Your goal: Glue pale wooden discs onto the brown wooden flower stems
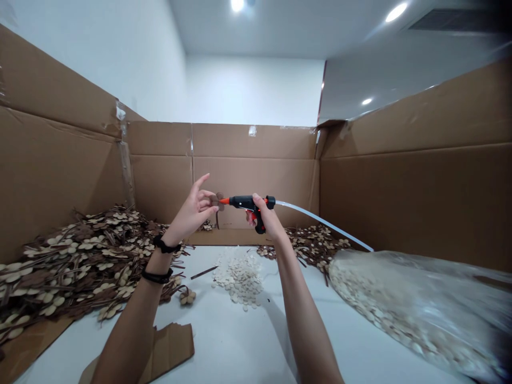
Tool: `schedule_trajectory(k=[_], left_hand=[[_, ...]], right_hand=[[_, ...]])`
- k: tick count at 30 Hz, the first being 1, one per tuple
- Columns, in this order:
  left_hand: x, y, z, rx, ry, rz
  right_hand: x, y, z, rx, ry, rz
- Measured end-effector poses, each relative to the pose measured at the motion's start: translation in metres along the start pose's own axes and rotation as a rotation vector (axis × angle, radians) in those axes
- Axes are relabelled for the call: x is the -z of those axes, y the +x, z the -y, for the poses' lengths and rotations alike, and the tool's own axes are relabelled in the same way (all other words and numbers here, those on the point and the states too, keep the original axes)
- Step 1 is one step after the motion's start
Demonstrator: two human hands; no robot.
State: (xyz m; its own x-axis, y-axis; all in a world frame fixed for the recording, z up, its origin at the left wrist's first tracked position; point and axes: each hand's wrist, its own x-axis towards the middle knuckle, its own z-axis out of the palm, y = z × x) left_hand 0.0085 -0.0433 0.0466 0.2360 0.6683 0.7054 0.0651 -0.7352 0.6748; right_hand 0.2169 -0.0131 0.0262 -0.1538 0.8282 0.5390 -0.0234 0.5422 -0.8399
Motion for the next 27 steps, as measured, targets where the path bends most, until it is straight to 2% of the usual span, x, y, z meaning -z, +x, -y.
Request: schedule_trajectory(k=[12, 18, 21, 25, 27], left_hand=[[-0.001, -0.002, -0.006, -0.004, 0.020, 0.013], [0.000, -0.001, -0.002, -0.017, 0.040, 0.017], [0.001, 0.001, 0.004, -0.026, 0.111, -0.025], [0.001, 0.004, 0.013, 0.004, 0.166, -0.073], [-0.001, 0.006, 0.017, 0.038, 0.142, -0.060]], right_hand=[[0.002, -0.001, 0.001, 0.030, -0.058, -0.002], [0.002, -0.002, 0.001, 0.036, -0.088, 0.000], [0.001, -0.001, 0.003, 0.029, -0.144, -0.088], [-0.004, 0.000, 0.003, 0.105, -0.260, -0.274], [-0.006, 0.002, 0.001, 0.074, -0.215, -0.293]])
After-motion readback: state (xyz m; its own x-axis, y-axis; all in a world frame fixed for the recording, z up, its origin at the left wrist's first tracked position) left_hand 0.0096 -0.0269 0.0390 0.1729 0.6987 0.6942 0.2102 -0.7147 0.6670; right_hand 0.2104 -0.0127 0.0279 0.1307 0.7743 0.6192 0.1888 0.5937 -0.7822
